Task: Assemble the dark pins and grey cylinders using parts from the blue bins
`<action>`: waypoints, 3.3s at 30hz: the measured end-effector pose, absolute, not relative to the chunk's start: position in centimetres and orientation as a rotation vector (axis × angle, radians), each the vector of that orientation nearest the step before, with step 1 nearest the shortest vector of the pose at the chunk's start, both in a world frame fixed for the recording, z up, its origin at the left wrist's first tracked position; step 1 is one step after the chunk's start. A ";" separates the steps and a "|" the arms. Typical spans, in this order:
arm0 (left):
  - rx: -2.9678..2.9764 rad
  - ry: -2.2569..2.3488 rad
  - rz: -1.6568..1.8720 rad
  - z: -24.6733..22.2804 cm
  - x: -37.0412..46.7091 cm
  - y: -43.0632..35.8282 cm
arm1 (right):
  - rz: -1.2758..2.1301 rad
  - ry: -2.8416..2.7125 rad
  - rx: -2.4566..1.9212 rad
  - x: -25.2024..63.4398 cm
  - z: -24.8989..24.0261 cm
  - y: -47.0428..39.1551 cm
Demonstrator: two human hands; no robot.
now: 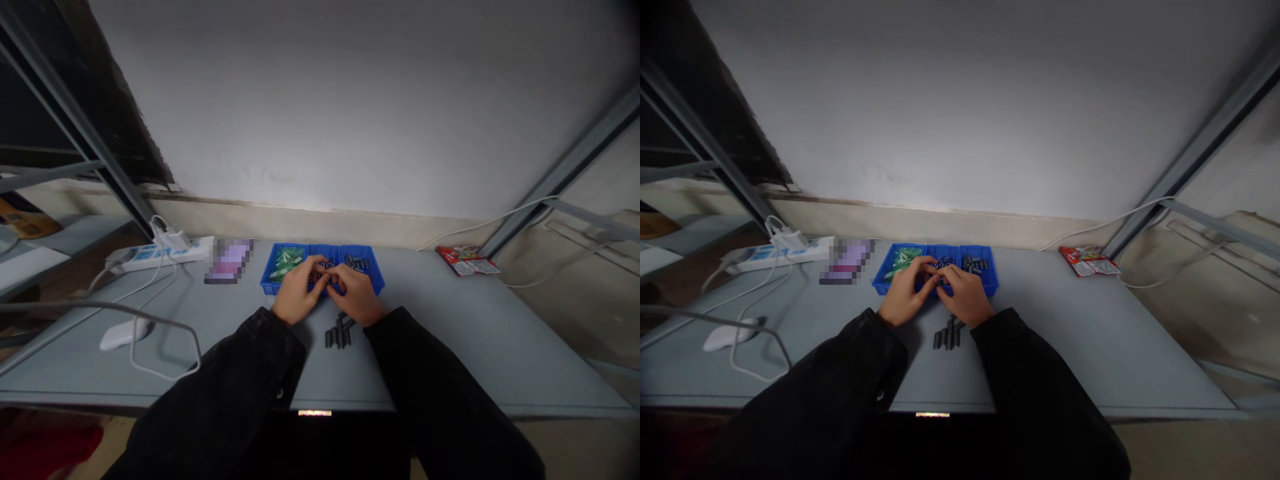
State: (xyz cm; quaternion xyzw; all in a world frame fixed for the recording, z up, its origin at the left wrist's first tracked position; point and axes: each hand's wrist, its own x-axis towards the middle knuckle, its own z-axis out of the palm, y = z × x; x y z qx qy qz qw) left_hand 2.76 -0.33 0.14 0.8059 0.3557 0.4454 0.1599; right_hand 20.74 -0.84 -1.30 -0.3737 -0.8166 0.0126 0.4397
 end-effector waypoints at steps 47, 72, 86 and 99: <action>2.289 1.040 1.310 0.1 2.8 -0.2 | 0.016 -2.054 -0.979 20.8 -1.2 -0.9; 2.300 1.029 1.326 0.1 2.9 -0.2 | 0.035 -2.060 -0.984 20.8 -1.3 -0.9; 2.293 1.011 1.322 0.3 2.9 -0.3 | 0.027 -2.056 -0.978 20.7 -1.5 -0.8; 2.296 0.988 1.310 0.3 2.8 -0.3 | 0.023 -2.069 -0.972 20.7 -1.4 -0.9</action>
